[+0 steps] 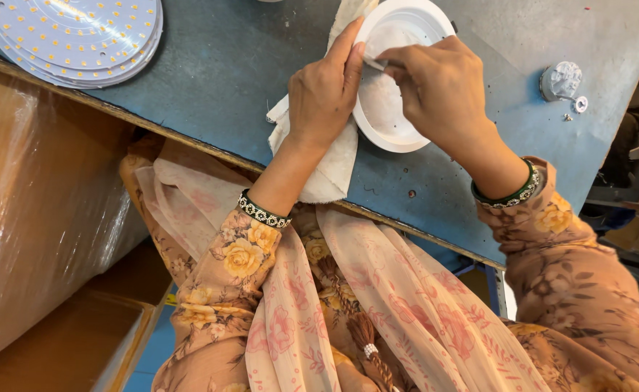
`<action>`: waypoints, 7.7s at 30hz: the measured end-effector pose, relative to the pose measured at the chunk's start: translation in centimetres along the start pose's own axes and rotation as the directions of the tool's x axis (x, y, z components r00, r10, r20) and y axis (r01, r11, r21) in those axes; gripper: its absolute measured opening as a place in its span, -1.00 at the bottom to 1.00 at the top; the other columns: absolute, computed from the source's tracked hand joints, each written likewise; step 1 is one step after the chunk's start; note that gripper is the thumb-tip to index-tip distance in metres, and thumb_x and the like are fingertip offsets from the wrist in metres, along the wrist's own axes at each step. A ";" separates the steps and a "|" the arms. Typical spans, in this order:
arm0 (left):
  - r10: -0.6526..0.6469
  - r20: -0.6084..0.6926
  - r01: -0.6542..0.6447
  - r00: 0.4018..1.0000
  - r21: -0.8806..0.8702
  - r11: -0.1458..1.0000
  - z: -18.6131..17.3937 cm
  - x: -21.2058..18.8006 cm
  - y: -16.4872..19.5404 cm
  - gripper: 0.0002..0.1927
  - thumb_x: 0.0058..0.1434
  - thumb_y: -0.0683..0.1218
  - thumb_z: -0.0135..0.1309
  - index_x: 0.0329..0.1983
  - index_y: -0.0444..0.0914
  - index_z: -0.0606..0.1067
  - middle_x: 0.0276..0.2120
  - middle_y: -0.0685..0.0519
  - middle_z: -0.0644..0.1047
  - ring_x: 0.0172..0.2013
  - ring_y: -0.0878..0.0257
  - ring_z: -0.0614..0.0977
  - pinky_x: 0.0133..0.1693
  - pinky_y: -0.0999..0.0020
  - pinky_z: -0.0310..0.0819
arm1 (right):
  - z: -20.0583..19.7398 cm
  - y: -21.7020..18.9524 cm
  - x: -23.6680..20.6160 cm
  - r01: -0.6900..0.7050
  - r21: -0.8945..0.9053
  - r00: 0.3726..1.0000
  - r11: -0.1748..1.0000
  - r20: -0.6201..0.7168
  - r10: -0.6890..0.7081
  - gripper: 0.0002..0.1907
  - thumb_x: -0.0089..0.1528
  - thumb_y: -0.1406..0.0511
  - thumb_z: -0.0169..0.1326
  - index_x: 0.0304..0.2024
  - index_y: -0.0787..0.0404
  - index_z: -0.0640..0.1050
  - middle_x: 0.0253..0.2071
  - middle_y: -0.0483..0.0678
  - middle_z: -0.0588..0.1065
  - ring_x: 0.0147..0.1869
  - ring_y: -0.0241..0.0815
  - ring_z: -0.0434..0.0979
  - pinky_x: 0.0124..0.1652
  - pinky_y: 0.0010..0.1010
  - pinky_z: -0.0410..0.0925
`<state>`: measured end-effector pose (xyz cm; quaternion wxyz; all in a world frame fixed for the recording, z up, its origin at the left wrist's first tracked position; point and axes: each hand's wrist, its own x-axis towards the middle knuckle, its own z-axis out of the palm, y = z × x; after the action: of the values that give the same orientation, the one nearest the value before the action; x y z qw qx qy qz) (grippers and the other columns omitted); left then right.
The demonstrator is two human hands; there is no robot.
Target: The person applies adhesive from a tub to a circular metal plate and a plastic fixture housing using a small flat tool.
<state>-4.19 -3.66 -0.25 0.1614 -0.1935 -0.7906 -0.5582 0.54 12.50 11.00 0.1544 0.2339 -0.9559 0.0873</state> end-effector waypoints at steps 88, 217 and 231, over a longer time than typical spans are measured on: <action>-0.153 -0.013 0.153 0.988 -0.004 0.988 1.0 2.1 0.1 -0.54 0.40 -0.07 0.07 0.35 -0.20 0.39 -0.57 0.04 0.53 -0.56 0.20 0.64 -0.39 0.25 0.51 | 0.5 10.4 1.1 0.083 -0.009 0.996 0.997 -0.035 -0.083 -0.82 0.32 0.41 0.23 -0.03 0.15 0.67 -0.27 -0.09 0.59 -0.13 -0.06 0.57 0.05 -0.28 0.37; -0.132 -0.054 0.133 0.990 0.007 0.991 1.8 1.2 -0.8 -0.56 0.42 -0.02 0.05 0.34 -0.15 0.39 -0.41 -0.07 0.66 -0.37 0.02 0.74 -0.25 0.15 0.61 | -2.5 2.6 -5.3 0.016 -0.011 0.999 1.000 0.043 -0.015 -0.75 0.33 0.55 0.13 -0.07 0.14 0.67 -0.09 -0.17 0.66 -0.18 -0.19 0.59 0.20 -0.29 0.36; -0.150 -0.112 0.185 0.982 0.437 0.880 -14.7 1.6 0.6 -0.66 0.29 0.18 0.23 -0.04 -0.10 0.54 -0.30 0.13 0.64 -0.33 0.10 0.67 -0.30 0.18 0.51 | 3.0 8.0 -7.9 0.056 0.987 0.727 0.152 -0.145 0.671 -0.79 0.42 0.48 0.25 0.09 0.42 0.55 0.04 0.11 0.59 0.07 -0.10 0.61 0.16 -0.33 0.50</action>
<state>-4.73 -17.13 5.73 0.1821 -0.0612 -0.9044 -0.3809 2.64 22.08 4.83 0.2289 0.0221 -0.6200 0.7501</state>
